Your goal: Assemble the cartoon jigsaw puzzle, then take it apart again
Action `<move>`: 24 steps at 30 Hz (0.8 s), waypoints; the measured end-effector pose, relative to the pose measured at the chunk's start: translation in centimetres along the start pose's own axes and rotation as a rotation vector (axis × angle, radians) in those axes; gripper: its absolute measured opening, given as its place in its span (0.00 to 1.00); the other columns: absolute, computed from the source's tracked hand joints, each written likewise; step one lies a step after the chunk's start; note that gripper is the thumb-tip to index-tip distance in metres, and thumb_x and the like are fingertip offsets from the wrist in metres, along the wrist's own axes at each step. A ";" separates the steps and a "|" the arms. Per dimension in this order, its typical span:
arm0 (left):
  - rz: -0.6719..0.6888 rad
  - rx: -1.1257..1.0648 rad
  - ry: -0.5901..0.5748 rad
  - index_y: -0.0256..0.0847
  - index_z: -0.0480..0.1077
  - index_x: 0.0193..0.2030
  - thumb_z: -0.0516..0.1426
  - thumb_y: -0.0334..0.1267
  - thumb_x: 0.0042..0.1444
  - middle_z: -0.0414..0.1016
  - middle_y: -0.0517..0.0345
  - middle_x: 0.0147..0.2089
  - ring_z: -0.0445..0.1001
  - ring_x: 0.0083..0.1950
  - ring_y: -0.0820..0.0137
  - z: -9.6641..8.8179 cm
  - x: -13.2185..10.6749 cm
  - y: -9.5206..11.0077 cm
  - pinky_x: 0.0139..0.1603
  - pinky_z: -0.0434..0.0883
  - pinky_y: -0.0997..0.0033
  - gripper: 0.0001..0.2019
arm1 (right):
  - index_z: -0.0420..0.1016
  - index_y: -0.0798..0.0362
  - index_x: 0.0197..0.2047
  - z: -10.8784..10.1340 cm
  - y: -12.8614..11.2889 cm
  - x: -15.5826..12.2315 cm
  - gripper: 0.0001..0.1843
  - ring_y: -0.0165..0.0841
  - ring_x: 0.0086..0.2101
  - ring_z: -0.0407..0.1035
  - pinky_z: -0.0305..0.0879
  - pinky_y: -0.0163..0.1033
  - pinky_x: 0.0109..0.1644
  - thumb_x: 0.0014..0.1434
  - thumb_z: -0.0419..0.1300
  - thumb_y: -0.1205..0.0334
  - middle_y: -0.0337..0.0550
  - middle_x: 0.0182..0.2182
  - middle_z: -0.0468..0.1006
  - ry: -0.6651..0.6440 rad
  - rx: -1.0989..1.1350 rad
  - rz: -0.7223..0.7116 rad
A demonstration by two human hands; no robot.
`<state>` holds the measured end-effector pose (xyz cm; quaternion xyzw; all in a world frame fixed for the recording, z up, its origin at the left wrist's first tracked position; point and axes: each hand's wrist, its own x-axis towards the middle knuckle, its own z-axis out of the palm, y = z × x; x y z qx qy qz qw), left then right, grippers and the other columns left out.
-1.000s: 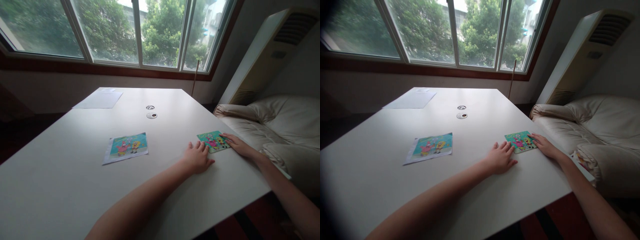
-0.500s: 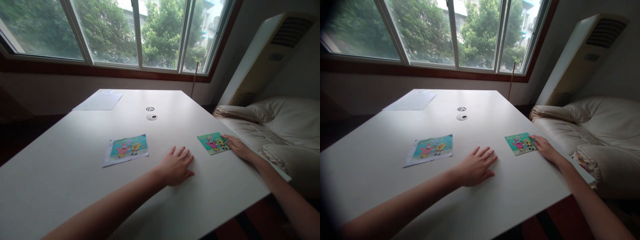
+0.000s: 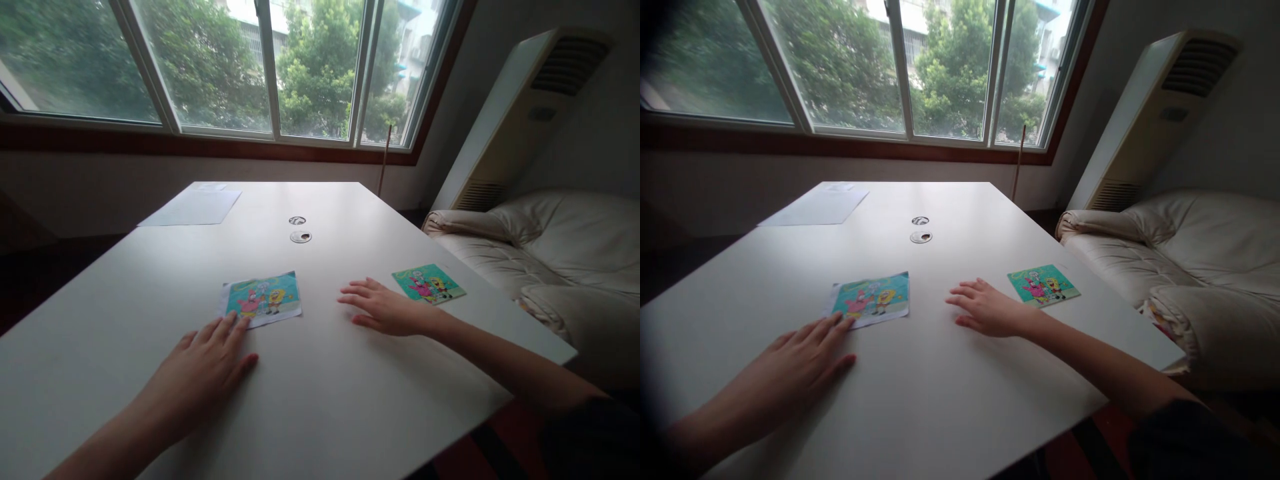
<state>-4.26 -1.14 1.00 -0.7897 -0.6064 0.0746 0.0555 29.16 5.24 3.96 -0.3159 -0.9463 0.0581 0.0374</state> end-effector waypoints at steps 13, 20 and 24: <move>0.179 -0.145 0.004 0.38 0.50 0.67 0.43 0.49 0.64 0.50 0.46 0.69 0.51 0.67 0.52 -2.7 5.6 7.5 0.61 0.55 0.48 0.28 | 0.75 0.50 0.45 1.4 2.1 7.2 0.16 0.35 0.46 0.70 0.55 0.43 0.55 0.65 0.47 0.60 0.46 0.44 0.78 0.078 0.028 0.294; 0.175 -0.213 -0.018 0.38 0.48 0.68 0.42 0.50 0.64 0.45 0.47 0.70 0.46 0.69 0.54 -2.7 6.5 8.0 0.63 0.52 0.45 0.29 | 0.76 0.51 0.47 0.5 8.2 5.0 0.16 0.37 0.45 0.72 0.58 0.42 0.55 0.61 0.53 0.55 0.45 0.44 0.79 0.129 0.006 0.532; 0.144 -0.233 -0.007 0.42 0.48 0.68 0.42 0.49 0.64 0.44 0.50 0.70 0.45 0.69 0.55 -2.5 5.6 7.9 0.64 0.51 0.45 0.27 | 0.77 0.49 0.47 -0.6 13.6 2.6 0.17 0.38 0.47 0.71 0.63 0.39 0.51 0.56 0.57 0.57 0.42 0.46 0.78 0.131 0.017 0.660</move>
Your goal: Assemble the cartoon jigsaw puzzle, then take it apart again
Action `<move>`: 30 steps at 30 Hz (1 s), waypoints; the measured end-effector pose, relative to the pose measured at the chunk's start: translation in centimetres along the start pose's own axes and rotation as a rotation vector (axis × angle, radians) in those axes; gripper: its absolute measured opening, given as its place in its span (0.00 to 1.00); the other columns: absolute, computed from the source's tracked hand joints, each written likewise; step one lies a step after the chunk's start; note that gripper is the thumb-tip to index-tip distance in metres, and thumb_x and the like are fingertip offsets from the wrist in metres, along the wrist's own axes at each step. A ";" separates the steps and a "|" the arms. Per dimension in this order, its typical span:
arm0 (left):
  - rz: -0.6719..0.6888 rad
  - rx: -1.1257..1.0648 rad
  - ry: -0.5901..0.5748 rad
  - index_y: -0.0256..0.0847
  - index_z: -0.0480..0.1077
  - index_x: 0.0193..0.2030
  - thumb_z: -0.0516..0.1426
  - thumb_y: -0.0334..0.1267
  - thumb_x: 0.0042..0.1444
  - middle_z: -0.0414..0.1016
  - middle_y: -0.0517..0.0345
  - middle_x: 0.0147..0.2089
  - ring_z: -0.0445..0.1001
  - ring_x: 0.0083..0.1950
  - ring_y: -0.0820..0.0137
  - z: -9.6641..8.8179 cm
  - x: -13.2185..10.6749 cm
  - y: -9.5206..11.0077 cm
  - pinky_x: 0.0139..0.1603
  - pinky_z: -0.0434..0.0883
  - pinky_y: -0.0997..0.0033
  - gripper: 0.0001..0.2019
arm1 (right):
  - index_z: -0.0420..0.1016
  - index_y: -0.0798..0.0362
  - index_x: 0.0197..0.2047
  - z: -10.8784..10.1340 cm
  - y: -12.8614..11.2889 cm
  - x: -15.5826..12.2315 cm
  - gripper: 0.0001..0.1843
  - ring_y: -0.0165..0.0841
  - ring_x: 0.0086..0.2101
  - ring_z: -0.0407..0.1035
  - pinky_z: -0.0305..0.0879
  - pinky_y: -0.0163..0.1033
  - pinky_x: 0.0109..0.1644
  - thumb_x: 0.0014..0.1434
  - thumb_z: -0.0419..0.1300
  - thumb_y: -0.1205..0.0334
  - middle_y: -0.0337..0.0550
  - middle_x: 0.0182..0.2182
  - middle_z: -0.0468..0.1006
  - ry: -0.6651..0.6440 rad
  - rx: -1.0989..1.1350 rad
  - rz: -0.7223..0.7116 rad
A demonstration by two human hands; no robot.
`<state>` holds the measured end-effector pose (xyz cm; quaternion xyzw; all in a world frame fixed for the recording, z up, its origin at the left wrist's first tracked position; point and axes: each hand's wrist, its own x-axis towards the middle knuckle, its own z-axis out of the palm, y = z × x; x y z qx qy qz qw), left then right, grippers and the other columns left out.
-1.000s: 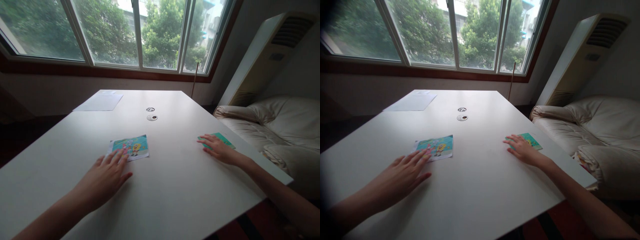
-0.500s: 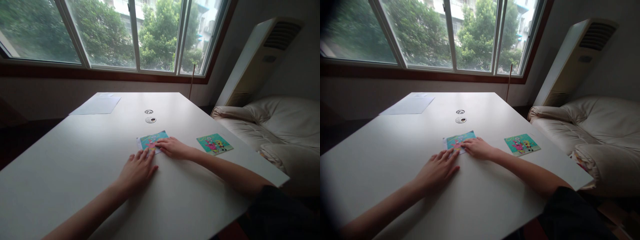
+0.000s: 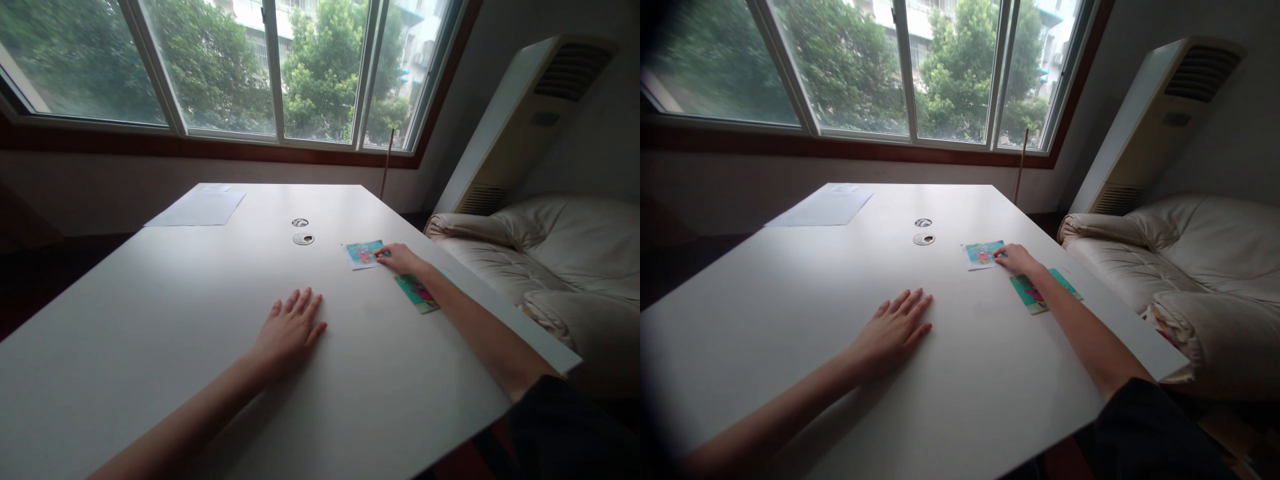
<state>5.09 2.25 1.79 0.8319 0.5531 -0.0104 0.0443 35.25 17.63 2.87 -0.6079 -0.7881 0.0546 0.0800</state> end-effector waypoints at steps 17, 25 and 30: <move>-0.103 0.010 0.025 0.48 0.48 0.68 0.40 0.51 0.64 0.44 0.53 0.70 0.44 0.70 0.55 0.2 -1.4 0.4 0.63 0.50 0.43 0.27 | 0.76 0.59 0.49 -2.6 6.9 -3.2 0.21 0.46 0.49 0.69 0.63 0.45 0.54 0.54 0.58 0.58 0.54 0.49 0.76 0.011 0.077 0.066; -0.254 0.023 0.083 0.43 0.48 0.68 0.38 0.54 0.62 0.46 0.44 0.70 0.45 0.68 0.47 0.3 0.5 1.0 0.60 0.44 0.32 0.30 | 0.46 0.56 0.68 2.6 -9.3 -6.0 0.40 0.46 0.65 0.41 0.42 0.56 0.64 0.61 0.44 0.40 0.54 0.67 0.45 -0.187 0.052 -0.155; -0.265 0.003 0.096 0.45 0.46 0.68 0.38 0.58 0.61 0.42 0.47 0.71 0.42 0.69 0.50 0.8 1.5 -0.1 0.61 0.49 0.38 0.33 | 0.42 0.52 0.69 4.2 -12.6 -8.2 0.38 0.46 0.66 0.36 0.35 0.59 0.64 0.62 0.37 0.40 0.51 0.68 0.40 -0.160 0.008 -0.170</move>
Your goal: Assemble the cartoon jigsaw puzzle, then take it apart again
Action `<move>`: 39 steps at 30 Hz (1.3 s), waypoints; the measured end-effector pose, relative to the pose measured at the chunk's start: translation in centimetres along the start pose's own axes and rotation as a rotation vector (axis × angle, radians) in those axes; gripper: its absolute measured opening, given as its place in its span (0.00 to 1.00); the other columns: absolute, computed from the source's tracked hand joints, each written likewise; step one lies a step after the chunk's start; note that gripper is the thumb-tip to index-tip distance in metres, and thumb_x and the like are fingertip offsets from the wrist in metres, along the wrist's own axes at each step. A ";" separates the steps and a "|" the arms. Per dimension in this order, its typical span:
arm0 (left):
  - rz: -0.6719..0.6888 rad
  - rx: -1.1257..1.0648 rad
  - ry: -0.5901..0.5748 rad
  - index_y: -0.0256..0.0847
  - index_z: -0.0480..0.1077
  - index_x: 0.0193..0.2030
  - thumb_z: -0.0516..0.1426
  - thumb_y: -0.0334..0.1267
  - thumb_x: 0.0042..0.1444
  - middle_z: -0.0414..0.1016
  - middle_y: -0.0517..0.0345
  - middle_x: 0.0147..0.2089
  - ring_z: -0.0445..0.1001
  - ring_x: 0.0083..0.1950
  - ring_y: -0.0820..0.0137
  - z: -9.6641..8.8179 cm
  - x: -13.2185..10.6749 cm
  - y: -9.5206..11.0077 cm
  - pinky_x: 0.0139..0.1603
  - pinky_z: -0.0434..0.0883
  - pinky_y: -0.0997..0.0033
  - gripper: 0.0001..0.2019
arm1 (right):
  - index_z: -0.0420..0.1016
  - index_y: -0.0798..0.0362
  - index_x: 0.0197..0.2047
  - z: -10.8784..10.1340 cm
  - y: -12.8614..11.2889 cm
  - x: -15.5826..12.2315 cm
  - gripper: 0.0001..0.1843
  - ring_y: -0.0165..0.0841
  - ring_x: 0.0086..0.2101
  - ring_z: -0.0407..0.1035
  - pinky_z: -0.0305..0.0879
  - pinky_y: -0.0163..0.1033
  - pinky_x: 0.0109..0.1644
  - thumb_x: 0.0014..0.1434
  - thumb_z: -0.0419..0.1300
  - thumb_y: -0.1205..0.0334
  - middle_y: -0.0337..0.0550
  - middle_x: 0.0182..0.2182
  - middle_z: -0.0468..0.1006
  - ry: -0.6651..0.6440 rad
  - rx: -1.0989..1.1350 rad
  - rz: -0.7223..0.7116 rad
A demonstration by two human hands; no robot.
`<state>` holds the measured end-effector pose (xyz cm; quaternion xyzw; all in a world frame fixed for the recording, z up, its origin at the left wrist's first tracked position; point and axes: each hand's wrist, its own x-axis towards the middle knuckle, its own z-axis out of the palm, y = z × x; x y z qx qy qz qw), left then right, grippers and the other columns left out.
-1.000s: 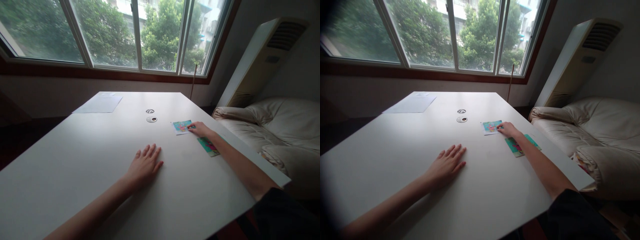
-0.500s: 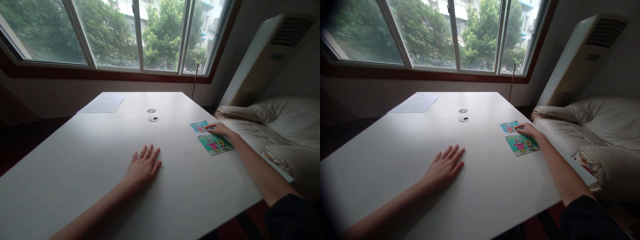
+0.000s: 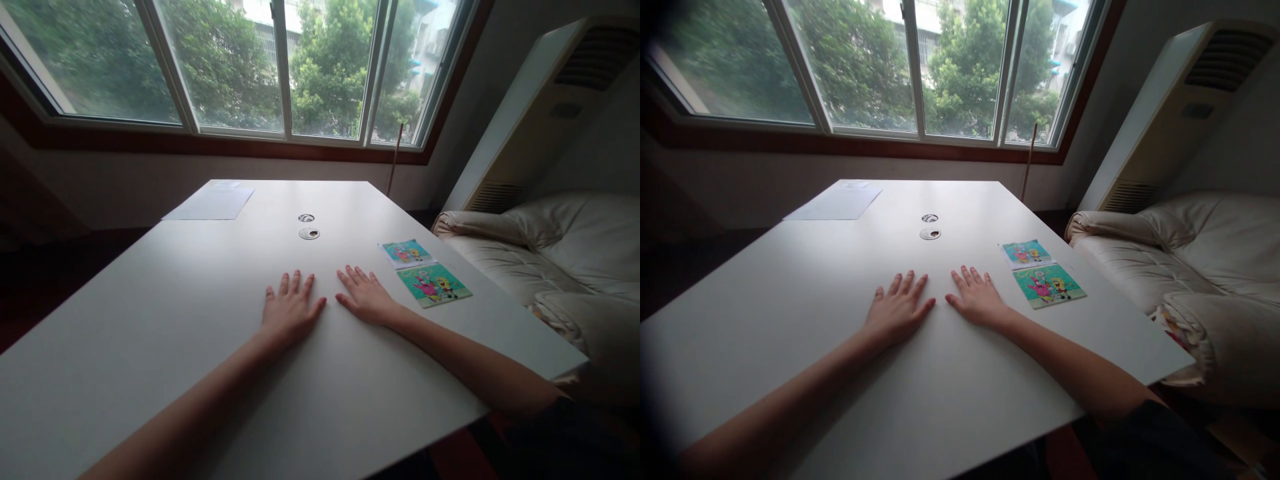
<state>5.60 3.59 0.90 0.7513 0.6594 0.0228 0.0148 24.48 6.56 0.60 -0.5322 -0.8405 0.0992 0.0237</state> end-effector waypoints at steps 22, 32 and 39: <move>-0.001 -0.002 0.015 0.44 0.45 0.69 0.37 0.58 0.61 0.41 0.46 0.71 0.41 0.70 0.51 0.3 0.8 0.1 0.61 0.47 0.37 0.33 | 0.43 0.48 0.68 0.0 0.3 0.7 0.39 0.46 0.66 0.36 0.33 0.60 0.64 0.60 0.38 0.36 0.50 0.68 0.42 0.078 0.007 0.035; 0.002 -0.003 0.024 0.43 0.45 0.69 0.37 0.58 0.61 0.42 0.47 0.71 0.42 0.70 0.51 0.3 0.8 0.1 0.61 0.48 0.37 0.33 | 0.43 0.48 0.68 0.0 0.3 0.6 0.39 0.45 0.66 0.36 0.33 0.59 0.64 0.60 0.38 0.37 0.50 0.68 0.42 0.068 0.003 0.039; -0.010 0.006 0.011 0.44 0.45 0.69 0.38 0.58 0.60 0.41 0.48 0.71 0.41 0.70 0.51 0.7 0.9 0.1 0.61 0.48 0.37 0.33 | 0.43 0.47 0.68 0.2 0.2 0.6 0.38 0.44 0.66 0.37 0.34 0.58 0.64 0.61 0.38 0.38 0.48 0.68 0.42 0.078 -0.022 0.055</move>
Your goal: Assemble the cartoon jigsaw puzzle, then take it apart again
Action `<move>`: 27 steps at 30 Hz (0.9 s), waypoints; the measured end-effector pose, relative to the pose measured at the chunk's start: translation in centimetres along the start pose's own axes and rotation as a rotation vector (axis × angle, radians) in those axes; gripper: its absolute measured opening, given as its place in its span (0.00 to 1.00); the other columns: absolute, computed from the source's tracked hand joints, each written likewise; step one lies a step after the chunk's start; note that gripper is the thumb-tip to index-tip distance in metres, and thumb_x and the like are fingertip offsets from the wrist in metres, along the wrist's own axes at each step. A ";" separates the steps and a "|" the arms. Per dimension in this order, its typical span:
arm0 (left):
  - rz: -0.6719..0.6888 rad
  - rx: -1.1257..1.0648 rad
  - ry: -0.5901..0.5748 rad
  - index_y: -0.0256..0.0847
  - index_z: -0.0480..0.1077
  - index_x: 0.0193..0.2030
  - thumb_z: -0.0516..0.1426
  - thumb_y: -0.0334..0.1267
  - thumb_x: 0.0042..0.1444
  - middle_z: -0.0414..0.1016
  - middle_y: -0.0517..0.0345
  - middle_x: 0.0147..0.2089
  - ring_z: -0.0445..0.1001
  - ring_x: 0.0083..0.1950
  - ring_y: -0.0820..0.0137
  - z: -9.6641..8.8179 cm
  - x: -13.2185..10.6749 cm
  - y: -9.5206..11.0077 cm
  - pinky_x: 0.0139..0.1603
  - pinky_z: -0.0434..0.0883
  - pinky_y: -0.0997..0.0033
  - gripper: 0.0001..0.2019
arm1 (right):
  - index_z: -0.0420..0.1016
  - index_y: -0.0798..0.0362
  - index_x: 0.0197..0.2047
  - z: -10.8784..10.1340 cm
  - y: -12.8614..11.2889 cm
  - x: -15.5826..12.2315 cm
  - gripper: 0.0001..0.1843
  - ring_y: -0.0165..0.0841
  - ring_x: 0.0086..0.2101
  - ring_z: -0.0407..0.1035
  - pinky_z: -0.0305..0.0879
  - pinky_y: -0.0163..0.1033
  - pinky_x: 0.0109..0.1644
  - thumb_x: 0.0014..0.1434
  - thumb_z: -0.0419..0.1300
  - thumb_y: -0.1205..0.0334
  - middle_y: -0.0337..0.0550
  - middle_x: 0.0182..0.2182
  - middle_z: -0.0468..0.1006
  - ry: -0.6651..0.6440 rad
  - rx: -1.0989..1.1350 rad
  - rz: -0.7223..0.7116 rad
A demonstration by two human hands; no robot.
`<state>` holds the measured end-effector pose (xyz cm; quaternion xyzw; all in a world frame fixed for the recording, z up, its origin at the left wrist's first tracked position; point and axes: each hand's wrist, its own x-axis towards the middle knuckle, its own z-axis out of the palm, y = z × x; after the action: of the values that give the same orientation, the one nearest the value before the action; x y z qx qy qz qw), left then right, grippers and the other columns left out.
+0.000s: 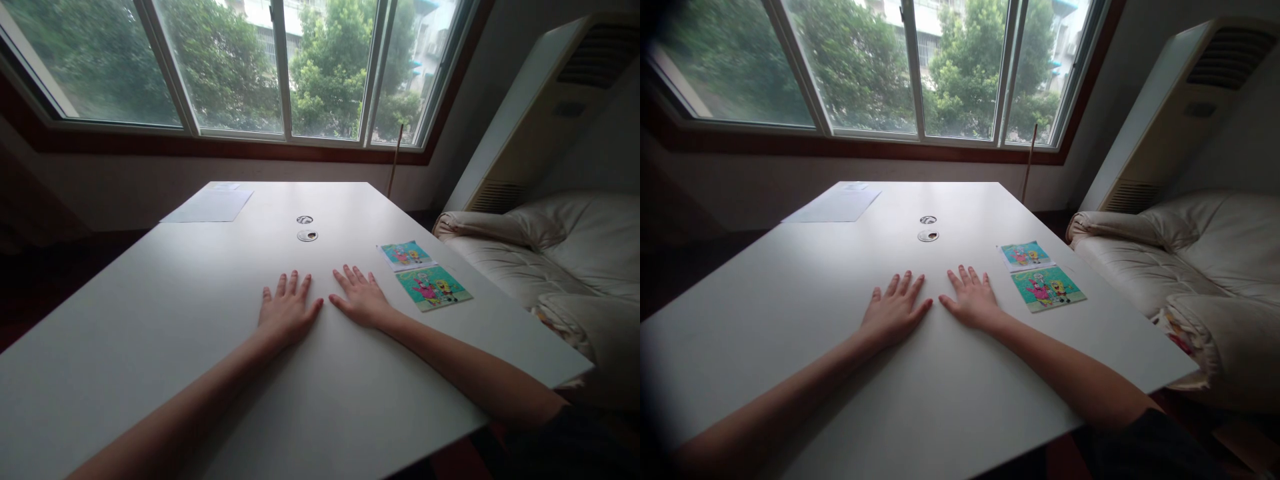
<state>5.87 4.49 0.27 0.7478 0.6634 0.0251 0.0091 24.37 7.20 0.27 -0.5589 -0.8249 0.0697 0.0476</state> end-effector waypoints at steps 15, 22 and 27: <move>0.005 0.004 -0.023 0.45 0.43 0.69 0.37 0.59 0.60 0.40 0.49 0.71 0.40 0.70 0.51 0.0 0.1 0.0 0.61 0.48 0.37 0.34 | 0.43 0.46 0.68 0.1 0.1 -0.1 0.38 0.44 0.66 0.36 0.34 0.58 0.64 0.61 0.38 0.38 0.48 0.68 0.41 -0.016 0.009 0.012; 0.008 -0.002 -0.026 0.45 0.44 0.69 0.38 0.58 0.61 0.40 0.49 0.71 0.41 0.70 0.51 -0.2 -0.1 0.1 0.61 0.48 0.38 0.33 | 0.42 0.46 0.68 0.0 0.1 -0.1 0.38 0.43 0.66 0.36 0.34 0.58 0.64 0.61 0.38 0.37 0.48 0.68 0.41 -0.030 -0.003 0.015; 0.004 -0.007 -0.028 0.45 0.44 0.69 0.38 0.58 0.61 0.40 0.48 0.71 0.41 0.70 0.51 -0.1 -0.1 0.0 0.62 0.48 0.38 0.33 | 0.42 0.47 0.69 0.0 0.3 0.0 0.38 0.43 0.66 0.35 0.33 0.57 0.65 0.61 0.37 0.37 0.48 0.68 0.40 -0.052 -0.007 0.008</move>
<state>5.89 4.34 0.41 0.7495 0.6615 0.0169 0.0208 24.60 7.30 0.25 -0.5603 -0.8239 0.0813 0.0238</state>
